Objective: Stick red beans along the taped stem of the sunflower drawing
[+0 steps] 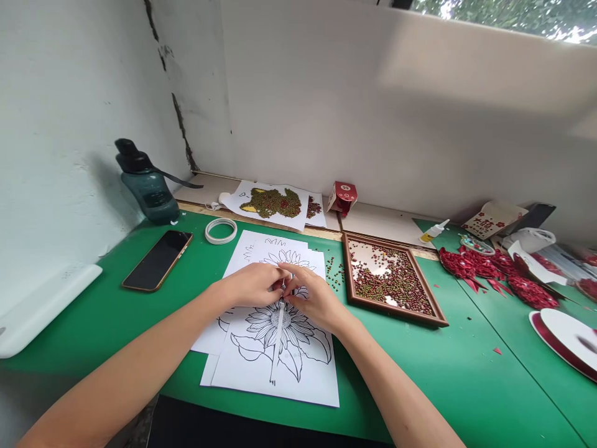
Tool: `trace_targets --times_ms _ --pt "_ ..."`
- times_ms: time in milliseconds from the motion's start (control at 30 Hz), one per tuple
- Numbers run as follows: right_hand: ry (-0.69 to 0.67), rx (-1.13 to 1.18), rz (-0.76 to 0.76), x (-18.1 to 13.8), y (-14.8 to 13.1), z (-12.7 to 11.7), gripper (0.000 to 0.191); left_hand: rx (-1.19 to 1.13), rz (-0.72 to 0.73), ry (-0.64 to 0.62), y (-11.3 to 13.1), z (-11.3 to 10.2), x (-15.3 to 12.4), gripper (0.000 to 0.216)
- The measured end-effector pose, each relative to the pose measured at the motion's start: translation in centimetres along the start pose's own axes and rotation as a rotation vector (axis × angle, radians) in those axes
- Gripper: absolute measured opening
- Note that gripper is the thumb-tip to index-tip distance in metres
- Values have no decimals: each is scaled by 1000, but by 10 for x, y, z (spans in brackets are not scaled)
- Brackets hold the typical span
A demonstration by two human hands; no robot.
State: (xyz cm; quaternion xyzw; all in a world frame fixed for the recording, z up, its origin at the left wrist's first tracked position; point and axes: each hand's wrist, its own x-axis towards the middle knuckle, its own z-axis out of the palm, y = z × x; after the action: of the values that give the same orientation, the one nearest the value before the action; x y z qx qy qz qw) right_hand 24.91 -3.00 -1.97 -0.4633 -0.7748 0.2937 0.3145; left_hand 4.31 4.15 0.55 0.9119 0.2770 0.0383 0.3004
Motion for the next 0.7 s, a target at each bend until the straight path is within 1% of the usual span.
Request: trace_targets --times_ms 100,200,300,367,500,567,633,700 --pt "10 -21 -21 -1 1 0 71 -6 -4 -3 1 0 0 16" --pt "52 -29 -45 -2 2 -2 67 -22 -6 -6 2 -1 -1 15" --pt "135 -76 -61 -1 5 -10 64 -33 -5 -5 2 -2 -1 15" --pt "224 -141 -43 -1 9 -18 61 -31 -2 -5 2 -2 0 17" --pt "476 -251 87 -2 19 -39 53 -46 -1 -12 0 -2 1 19" --pt "576 -283 160 -4 24 -51 52 -58 -6 -14 -1 -1 1 18" --pt "631 -327 228 -8 30 -63 52 -63 -10 -13 -2 -1 1 17" --pt "636 -385 298 -13 36 -73 52 -67 -12 -12 -3 -1 1 17"
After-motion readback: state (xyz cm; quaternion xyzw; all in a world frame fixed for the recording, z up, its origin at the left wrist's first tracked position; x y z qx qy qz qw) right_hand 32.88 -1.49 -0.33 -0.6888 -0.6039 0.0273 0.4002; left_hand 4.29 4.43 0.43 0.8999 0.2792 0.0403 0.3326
